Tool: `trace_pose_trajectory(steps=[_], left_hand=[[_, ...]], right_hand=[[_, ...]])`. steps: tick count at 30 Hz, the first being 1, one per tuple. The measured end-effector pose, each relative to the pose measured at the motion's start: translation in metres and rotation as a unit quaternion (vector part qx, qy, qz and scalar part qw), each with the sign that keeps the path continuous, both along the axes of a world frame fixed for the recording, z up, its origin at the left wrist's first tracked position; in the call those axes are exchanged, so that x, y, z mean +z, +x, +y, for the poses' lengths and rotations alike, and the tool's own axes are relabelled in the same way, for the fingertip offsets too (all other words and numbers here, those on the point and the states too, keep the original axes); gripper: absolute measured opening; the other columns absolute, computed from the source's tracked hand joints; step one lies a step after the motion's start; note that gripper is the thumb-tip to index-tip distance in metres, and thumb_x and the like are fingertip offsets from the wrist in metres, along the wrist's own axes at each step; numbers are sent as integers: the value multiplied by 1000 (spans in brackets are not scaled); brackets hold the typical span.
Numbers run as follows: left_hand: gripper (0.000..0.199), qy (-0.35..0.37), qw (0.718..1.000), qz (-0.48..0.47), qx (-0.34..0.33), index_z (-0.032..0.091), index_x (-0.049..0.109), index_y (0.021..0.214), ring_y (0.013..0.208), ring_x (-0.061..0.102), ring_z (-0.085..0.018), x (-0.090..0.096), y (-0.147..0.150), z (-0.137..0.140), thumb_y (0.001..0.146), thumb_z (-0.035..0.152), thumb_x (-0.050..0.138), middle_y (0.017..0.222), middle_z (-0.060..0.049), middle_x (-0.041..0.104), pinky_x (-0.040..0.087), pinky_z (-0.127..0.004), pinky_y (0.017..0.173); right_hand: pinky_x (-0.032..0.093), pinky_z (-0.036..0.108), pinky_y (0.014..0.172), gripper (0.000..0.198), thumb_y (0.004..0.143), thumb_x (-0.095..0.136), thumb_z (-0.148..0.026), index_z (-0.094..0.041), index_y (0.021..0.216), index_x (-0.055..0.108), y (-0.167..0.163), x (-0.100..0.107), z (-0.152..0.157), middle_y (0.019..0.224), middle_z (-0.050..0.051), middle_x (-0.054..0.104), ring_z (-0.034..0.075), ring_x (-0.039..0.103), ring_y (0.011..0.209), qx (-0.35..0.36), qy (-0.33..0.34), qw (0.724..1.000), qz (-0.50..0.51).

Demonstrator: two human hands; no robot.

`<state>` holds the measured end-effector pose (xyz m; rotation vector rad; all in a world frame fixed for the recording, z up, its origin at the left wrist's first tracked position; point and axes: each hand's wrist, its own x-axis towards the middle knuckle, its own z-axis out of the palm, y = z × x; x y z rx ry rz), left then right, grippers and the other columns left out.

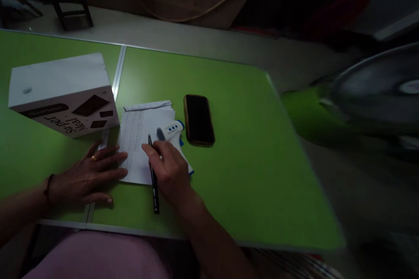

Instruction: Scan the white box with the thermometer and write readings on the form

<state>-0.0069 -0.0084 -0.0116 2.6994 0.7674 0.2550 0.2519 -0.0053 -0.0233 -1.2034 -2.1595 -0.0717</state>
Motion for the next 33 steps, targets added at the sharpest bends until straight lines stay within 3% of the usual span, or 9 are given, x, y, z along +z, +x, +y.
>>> trace_pose_trajectory(steps=[5, 8, 11, 13, 15, 18, 23, 27, 33], left_hand=[[31, 146, 985, -87, 10, 25, 64, 119, 136, 49, -28, 5, -20, -9, 99, 47, 56, 139, -7, 62, 37, -53, 117], [37, 313, 908, -121, 248, 42, 58, 123, 147, 35, -30, 9, -44, -11, 92, 63, 57, 132, 6, 63, 36, -63, 115], [56, 325, 868, -125, 354, 34, 48, 138, 155, -1, -39, 17, -63, 3, 96, 70, 41, 142, 2, 55, 16, -77, 115], [71, 246, 864, -159, 410, 28, 35, 148, 155, 4, -38, 22, -70, 19, 95, 75, 37, 147, 1, 49, 27, -69, 116], [82, 113, 886, -186, 410, 23, 38, 145, 143, 38, -40, 24, -75, 33, 86, 78, 53, 140, -1, 55, 46, -61, 108], [61, -51, 893, -195, 403, 18, 56, 122, 110, 67, -29, 20, -79, 41, 86, 65, 67, 120, -3, 69, 64, -45, 86], [45, -121, 842, -315, 420, 19, 56, 118, 106, 70, -24, 14, -72, 26, 89, 49, 72, 118, 5, 71, 66, -32, 81], [33, -221, 814, -403, 356, 19, 63, 110, 101, 73, -25, 14, -65, 18, 94, 47, 64, 113, 3, 75, 66, -38, 84], [63, -372, 822, -322, 286, 16, 56, 117, 88, 76, -34, 13, -43, 12, 79, 64, 71, 112, -17, 75, 67, -41, 62]], right_hand=[[54, 38, 70, 41, 91, 44, 2, -14, 119, 68, 6, -5, 1, 101, 16, 71, 27, 64, 88, -31, 2, 985, -170], [51, 38, 66, 45, 88, 44, 4, -13, 123, 67, 7, -7, 2, 102, 18, 71, 28, 62, 85, -39, -4, 984, -175], [51, 37, 70, 37, 90, 49, -2, -15, 119, 68, 7, -3, 3, 101, 15, 71, 25, 61, 86, 6, 2, 991, -133], [52, 40, 78, 24, 90, 59, -15, -17, 112, 70, 5, 2, 2, 103, 14, 70, 27, 61, 93, 61, -24, 992, -104], [52, 45, 85, 24, 86, 70, -29, -18, 107, 70, 3, 5, 1, 107, 14, 70, 30, 61, 101, 102, -61, 989, -93], [49, 49, 89, 34, 79, 77, -37, -17, 105, 70, 3, 3, 0, 112, 15, 70, 33, 60, 105, 114, -81, 985, -101], [47, 48, 91, 35, 77, 81, -37, -16, 103, 69, 11, -4, -6, 110, 15, 71, 31, 61, 102, 119, -78, 985, -101], [46, 49, 92, 34, 76, 80, -36, -18, 104, 69, 14, -1, -7, 108, 13, 72, 31, 61, 102, 130, -81, 984, -87], [48, 46, 90, 16, 86, 61, -24, -19, 100, 67, 27, 7, 6, 111, 14, 69, 30, 61, 105, 55, -46, 997, -11]])
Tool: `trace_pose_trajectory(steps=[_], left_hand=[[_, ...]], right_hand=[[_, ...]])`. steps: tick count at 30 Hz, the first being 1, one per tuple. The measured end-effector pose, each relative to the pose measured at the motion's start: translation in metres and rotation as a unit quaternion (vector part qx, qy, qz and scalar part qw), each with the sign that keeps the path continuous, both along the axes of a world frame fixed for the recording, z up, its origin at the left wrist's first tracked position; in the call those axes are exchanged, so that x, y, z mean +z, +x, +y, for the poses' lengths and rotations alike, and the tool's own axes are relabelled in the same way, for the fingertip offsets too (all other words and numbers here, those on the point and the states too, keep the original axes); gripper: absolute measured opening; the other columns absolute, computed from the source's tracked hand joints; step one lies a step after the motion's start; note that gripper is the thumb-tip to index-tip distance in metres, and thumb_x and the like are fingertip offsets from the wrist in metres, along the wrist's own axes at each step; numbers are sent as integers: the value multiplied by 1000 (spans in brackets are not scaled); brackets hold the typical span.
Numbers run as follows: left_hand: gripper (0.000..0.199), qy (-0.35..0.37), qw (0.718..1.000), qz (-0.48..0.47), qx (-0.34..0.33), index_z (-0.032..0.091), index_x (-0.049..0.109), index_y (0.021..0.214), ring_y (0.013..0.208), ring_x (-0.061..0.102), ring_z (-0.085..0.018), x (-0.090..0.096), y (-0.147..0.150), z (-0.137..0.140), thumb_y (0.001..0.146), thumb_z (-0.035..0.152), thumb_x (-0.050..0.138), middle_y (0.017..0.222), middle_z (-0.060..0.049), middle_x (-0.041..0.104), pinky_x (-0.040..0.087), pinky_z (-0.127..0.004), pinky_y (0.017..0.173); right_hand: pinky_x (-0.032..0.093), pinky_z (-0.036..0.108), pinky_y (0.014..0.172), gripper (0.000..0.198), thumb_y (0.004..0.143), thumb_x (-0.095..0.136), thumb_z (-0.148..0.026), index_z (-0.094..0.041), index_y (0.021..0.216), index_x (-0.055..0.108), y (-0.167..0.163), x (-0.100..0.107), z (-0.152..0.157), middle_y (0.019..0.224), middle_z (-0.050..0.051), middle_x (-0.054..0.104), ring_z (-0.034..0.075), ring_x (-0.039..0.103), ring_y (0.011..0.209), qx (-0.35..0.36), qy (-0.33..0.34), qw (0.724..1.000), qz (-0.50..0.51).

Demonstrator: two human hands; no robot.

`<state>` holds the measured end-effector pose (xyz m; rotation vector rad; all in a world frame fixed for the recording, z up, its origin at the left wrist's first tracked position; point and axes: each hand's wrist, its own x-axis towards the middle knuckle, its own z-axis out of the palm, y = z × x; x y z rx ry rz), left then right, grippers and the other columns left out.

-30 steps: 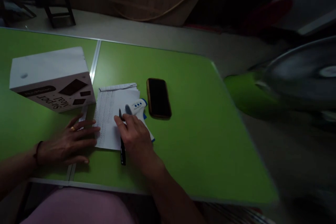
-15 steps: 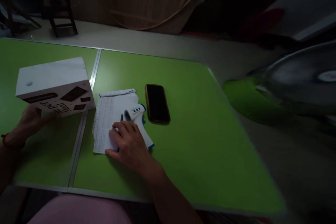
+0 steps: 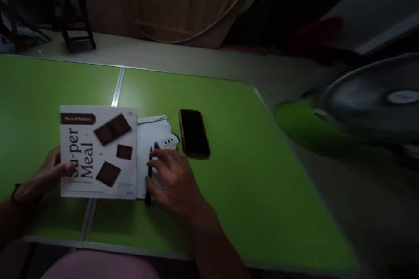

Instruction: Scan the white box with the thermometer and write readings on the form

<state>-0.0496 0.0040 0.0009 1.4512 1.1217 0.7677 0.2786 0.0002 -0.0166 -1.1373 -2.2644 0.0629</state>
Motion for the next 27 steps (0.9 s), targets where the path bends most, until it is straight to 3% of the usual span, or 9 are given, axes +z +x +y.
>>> trace_pose_trajectory(steps=[3, 6, 9, 11, 14, 16, 21, 25, 27], left_hand=[[68, -50, 998, -17, -17, 17, 52, 119, 93, 75, -33, 1, 15, -5, 75, 62, 77, 116, -19, 73, 67, -41, 66], [67, -89, 995, -33, 2, 16, 51, 118, 101, 73, -33, 4, 24, -7, 76, 60, 78, 119, -18, 71, 66, -44, 76], [69, -91, 995, -41, 3, 17, 49, 120, 103, 72, -32, 5, 24, -6, 75, 60, 78, 122, -18, 69, 65, -44, 77], [68, -91, 995, -51, -5, 17, 48, 121, 104, 71, -32, 4, 23, -6, 76, 58, 78, 124, -18, 67, 65, -43, 76], [67, -96, 994, -58, -14, 17, 48, 123, 104, 70, -32, 0, 22, -6, 77, 56, 77, 126, -18, 65, 64, -43, 76], [67, -96, 994, -57, -14, 17, 47, 123, 100, 71, -30, -2, 22, -6, 77, 56, 77, 125, -18, 66, 64, -43, 76], [67, -94, 995, -46, -2, 17, 48, 121, 106, 69, -32, -3, 25, -6, 75, 56, 78, 123, -17, 67, 63, -46, 80], [67, -102, 993, -54, -4, 17, 48, 121, 109, 68, -33, -4, 25, -8, 75, 55, 79, 127, -18, 65, 63, -46, 81], [66, -102, 993, -56, -1, 17, 48, 122, 111, 68, -33, -6, 24, -8, 76, 53, 79, 128, -18, 65, 63, -46, 82]], right_hand=[[50, 46, 86, 34, 84, 64, -31, -16, 115, 65, 11, -2, 4, 117, 18, 65, 34, 61, 105, -145, -33, 988, -47], [49, 42, 78, 51, 84, 65, -42, -14, 127, 59, 14, 1, 5, 118, 19, 65, 34, 64, 102, -260, -185, 938, -135], [47, 37, 72, 40, 90, 57, -44, -16, 118, 64, 10, 9, 9, 104, 15, 70, 31, 68, 92, -292, -321, 889, -148], [47, 38, 72, 36, 89, 57, -45, -17, 109, 68, 8, 14, 12, 99, 14, 72, 31, 68, 89, -310, -346, 879, -109], [49, 41, 71, 46, 77, 67, -50, -16, 107, 70, 7, 19, 12, 101, 16, 73, 32, 68, 89, -358, -297, 883, 60], [51, 40, 67, 51, 71, 70, -55, -18, 106, 71, 6, 23, 3, 97, 14, 74, 31, 67, 85, -347, -265, 869, 231], [47, 36, 56, 45, 64, 77, -54, -21, 94, 73, -13, 46, -37, 74, 8, 67, 24, 59, 65, -175, -322, 767, 527], [44, 32, 52, 57, 61, 80, -56, -17, 104, 73, -37, 58, -49, 67, 4, 59, 18, 52, 59, -69, -452, 673, 582], [43, 31, 51, 56, 61, 79, -56, -16, 100, 74, -47, 57, -44, 67, 3, 58, 16, 51, 57, -50, -502, 645, 574]])
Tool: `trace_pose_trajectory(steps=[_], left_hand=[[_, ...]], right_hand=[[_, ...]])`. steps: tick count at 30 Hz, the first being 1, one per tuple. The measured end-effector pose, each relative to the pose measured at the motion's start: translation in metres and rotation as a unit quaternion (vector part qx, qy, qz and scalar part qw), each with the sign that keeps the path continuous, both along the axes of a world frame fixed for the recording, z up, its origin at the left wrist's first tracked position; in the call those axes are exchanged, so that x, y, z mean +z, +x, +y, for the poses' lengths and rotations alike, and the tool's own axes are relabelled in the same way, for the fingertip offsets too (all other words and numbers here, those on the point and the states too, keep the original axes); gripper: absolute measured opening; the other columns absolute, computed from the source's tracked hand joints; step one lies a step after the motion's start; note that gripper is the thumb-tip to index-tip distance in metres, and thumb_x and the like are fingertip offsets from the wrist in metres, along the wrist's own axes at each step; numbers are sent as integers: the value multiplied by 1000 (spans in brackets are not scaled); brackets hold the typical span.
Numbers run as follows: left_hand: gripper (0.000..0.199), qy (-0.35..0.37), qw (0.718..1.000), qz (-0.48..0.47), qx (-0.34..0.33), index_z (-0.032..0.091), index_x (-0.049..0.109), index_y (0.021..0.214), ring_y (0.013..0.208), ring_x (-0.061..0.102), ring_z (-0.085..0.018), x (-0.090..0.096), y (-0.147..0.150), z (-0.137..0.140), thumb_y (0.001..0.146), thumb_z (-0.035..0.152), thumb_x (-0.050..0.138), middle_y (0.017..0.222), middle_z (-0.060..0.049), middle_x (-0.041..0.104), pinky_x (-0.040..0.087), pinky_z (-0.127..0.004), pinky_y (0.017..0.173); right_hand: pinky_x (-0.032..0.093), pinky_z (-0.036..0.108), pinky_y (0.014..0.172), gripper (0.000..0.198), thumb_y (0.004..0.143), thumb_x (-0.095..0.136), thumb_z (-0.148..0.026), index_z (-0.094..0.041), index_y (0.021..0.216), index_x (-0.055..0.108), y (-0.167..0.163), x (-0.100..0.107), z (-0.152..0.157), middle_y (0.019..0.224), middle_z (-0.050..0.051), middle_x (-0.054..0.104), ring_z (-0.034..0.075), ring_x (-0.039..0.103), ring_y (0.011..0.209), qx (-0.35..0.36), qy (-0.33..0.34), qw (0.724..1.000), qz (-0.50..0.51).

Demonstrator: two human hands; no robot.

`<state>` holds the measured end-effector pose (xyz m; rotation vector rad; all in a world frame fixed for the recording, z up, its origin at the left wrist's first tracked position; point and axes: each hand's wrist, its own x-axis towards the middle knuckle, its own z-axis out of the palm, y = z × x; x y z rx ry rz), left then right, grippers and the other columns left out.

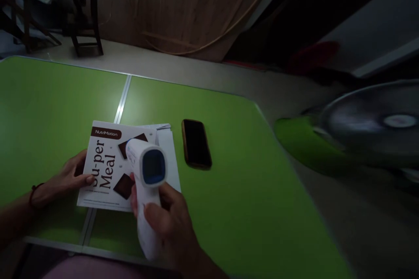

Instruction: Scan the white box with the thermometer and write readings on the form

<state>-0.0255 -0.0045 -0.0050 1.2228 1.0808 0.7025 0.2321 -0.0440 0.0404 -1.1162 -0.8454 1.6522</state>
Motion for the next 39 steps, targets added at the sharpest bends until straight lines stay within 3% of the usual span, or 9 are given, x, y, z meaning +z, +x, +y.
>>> trace_pose_trajectory(steps=[7, 21, 39], left_hand=[[65, -2, 1000, -18, -4, 17, 48, 123, 115, 67, -34, -1, 1, 0, 76, 49, 80, 128, -18, 65, 63, -46, 84], [65, 3, 1000, -16, -7, 17, 49, 125, 115, 66, -35, 2, 2, 1, 76, 48, 79, 127, -17, 66, 62, -47, 86], [69, -3, 1000, -8, -7, 16, 49, 125, 117, 65, -36, 6, 3, 2, 75, 52, 80, 129, -18, 64, 62, -48, 88]], right_hand=[[42, 29, 51, 45, 67, 76, -53, -16, 92, 69, -10, -3, 6, 64, 0, 61, 15, 53, 52, 28, -64, 997, -21], [45, 29, 55, 24, 74, 68, -41, -18, 80, 65, -16, 9, 4, 69, 1, 63, 13, 54, 57, 46, -32, 995, -81], [46, 30, 57, 22, 74, 68, -38, -18, 82, 68, -19, 11, 5, 71, 1, 64, 15, 56, 61, 31, -30, 994, -104]])
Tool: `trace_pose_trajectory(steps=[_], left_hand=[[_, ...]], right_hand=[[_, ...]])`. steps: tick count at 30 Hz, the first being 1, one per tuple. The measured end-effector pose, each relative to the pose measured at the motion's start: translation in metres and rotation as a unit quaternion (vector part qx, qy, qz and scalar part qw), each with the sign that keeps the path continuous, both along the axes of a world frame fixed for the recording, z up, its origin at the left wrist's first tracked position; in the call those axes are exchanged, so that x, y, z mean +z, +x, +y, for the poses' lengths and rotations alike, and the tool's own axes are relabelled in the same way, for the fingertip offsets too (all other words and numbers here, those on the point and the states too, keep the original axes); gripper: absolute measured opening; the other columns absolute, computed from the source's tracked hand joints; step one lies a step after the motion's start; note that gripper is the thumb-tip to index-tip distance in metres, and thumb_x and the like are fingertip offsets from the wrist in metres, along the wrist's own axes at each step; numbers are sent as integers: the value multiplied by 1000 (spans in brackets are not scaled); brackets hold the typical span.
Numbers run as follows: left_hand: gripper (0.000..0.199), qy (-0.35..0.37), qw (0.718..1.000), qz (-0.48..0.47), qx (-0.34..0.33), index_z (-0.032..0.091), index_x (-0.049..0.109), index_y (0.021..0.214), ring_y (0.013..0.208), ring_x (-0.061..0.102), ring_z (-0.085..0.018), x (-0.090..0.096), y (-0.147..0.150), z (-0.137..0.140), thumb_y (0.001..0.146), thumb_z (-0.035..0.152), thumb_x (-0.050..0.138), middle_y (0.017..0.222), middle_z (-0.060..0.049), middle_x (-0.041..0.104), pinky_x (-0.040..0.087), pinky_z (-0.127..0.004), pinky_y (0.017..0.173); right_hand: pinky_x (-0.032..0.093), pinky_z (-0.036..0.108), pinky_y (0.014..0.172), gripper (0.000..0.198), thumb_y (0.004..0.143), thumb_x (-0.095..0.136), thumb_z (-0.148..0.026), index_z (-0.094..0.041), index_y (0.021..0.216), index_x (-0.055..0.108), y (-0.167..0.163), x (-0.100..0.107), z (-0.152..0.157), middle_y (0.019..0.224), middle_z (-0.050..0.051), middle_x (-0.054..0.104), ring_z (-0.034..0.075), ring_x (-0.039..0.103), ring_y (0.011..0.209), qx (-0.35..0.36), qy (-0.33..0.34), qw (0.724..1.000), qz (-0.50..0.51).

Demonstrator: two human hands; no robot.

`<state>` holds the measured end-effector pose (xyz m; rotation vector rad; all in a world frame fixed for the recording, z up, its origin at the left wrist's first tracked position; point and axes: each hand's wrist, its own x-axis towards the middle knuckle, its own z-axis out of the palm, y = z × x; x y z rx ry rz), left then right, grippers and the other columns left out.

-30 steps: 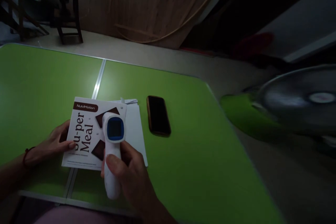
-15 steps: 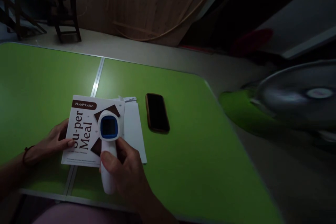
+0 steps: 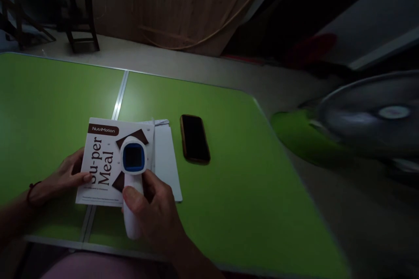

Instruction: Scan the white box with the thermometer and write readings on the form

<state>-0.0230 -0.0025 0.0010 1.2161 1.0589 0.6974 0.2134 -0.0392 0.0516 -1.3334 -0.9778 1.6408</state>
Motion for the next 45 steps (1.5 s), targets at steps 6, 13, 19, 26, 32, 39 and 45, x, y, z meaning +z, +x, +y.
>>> trace_pose_trajectory(steps=[6, 13, 19, 26, 32, 39, 45], left_hand=[[70, -5, 1000, -2, -2, 17, 51, 126, 116, 65, -36, 1, -1, 1, 74, 52, 81, 126, -17, 67, 61, -49, 87], [67, -6, 1000, -2, -10, 17, 54, 123, 110, 68, -34, 6, -1, 2, 73, 51, 82, 121, -16, 69, 63, -47, 83], [61, -3, 1000, 2, -6, 17, 53, 118, 109, 69, -34, 3, -2, 2, 75, 51, 81, 118, -14, 70, 63, -47, 84], [71, -21, 1000, -1, -1, 16, 49, 126, 114, 67, -36, 2, -2, 2, 75, 55, 80, 127, -19, 67, 63, -49, 84], [68, -12, 1000, -11, 1, 17, 49, 126, 112, 69, -35, 1, -2, 2, 77, 53, 79, 122, -17, 69, 63, -46, 81], [67, -6, 1000, -8, -1, 16, 49, 125, 113, 68, -35, 1, -2, 3, 78, 54, 77, 121, -17, 69, 63, -45, 79], [67, -9, 1000, -5, 1, 16, 48, 126, 111, 69, -34, 2, -1, 2, 78, 54, 77, 125, -18, 67, 63, -46, 81]], right_hand=[[46, 29, 54, 20, 74, 67, -36, -17, 81, 68, 0, -1, 2, 71, 3, 66, 14, 54, 56, 6, -12, 1000, -4], [47, 30, 58, 21, 74, 67, -36, -18, 85, 69, 0, 2, 1, 76, 3, 67, 13, 54, 59, 10, -2, 1000, -7], [44, 30, 52, 35, 73, 72, -48, -17, 89, 68, 8, -15, 2, 67, 0, 61, 14, 53, 53, 9, 10, 997, 80], [48, 28, 52, 51, 63, 76, -60, -18, 92, 71, 25, -13, 12, 70, 3, 62, 15, 56, 57, -53, 24, 988, 142], [54, 34, 61, 47, 65, 73, -57, -18, 92, 70, 35, -17, 18, 77, 7, 67, 20, 60, 66, -78, 38, 992, 86], [55, 35, 68, 42, 67, 72, -53, -19, 93, 72, 44, -26, 23, 87, 9, 72, 24, 66, 77, -80, 40, 994, 62], [57, 45, 79, 48, 71, 71, -57, -19, 101, 73, 59, -36, 20, 101, 12, 76, 32, 71, 91, -57, 12, 997, 52]])
